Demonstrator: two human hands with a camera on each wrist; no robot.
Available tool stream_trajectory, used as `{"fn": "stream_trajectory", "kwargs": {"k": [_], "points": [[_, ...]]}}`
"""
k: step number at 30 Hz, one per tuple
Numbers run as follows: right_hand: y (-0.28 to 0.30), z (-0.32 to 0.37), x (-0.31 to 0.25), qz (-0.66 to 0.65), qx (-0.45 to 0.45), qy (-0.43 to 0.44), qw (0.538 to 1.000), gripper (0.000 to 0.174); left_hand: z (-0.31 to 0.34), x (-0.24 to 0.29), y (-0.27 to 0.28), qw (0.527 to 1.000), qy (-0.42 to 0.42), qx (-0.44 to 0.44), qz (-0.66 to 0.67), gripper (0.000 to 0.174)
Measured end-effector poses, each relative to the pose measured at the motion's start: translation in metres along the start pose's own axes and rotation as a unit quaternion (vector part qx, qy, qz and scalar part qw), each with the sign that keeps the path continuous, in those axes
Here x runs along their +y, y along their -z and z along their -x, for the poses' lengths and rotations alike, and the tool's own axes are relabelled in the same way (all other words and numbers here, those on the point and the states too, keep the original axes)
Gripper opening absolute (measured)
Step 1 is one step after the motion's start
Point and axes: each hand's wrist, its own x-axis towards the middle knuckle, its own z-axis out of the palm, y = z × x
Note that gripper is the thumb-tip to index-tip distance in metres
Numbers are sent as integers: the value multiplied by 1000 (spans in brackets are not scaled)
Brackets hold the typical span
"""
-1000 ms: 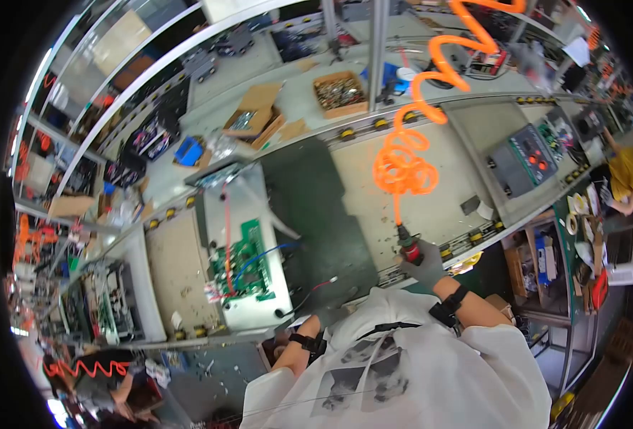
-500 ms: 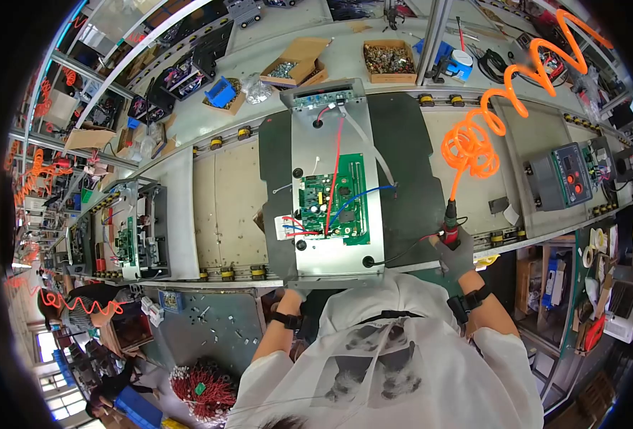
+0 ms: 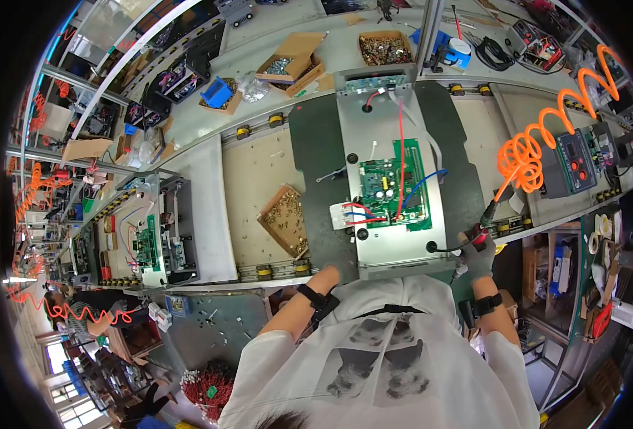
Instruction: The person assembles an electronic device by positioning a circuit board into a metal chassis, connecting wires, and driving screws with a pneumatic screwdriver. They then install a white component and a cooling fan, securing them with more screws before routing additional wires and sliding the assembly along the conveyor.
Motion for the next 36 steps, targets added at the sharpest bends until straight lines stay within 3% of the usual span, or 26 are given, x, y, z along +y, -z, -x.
{"fn": "stream_trajectory", "kwargs": {"k": [1,3,4,5,6,7,9,11,12,14,17,18,20,22,24,28,29,30,34,36], "points": [[3,0,3,0,-2,-1,1000,36,3,7,8,1000,2,-1,1,74],[10,-4,12,-60,24,29,998,36,14,15,20,994,-86,70,-12,73],[13,-11,23,-63,43,54,996,29,12,7,21,991,-98,92,-3,69],[20,-15,34,-111,40,42,992,30,5,-9,16,987,-109,114,5,65],[21,-16,37,-103,58,45,992,31,-15,-38,0,977,-128,170,-3,50],[22,-18,40,-94,77,48,991,32,-16,-50,1,978,-123,170,-2,50],[29,-23,55,-59,89,65,992,32,-8,-77,14,955,64,260,129,33],[37,-23,61,-211,64,-5,975,30,21,-90,22,901,147,360,193,25],[36,-15,58,-72,62,47,994,26,23,-103,20,901,149,360,194,25],[40,-19,72,-84,70,42,993,27,18,-127,13,880,184,397,186,24],[42,-27,92,-80,81,44,992,28,22,-120,16,881,164,407,178,25],[42,-23,88,-66,84,53,993,29,20,-115,17,882,161,404,180,25],[40,-16,81,-68,93,50,992,28,10,-98,20,891,36,380,245,30],[33,-6,61,-62,93,53,992,28,15,-56,42,914,-38,368,164,50],[20,12,31,-73,109,41,991,29,11,-25,54,902,-141,361,189,71],[16,23,20,-107,124,25,986,31,-10,10,72,914,-192,312,173,82],[16,28,17,-104,128,26,986,31,-19,7,72,901,-226,263,262,82],[19,33,11,-82,105,-80,988,30,-24,7,73,877,-258,211,346,81],[22,35,40,-55,180,-7,982,28,8,-23,89,911,-262,208,239,82],[22,39,45,-65,177,-23,982,27,16,-40,89,856,-262,91,436,76]]}}
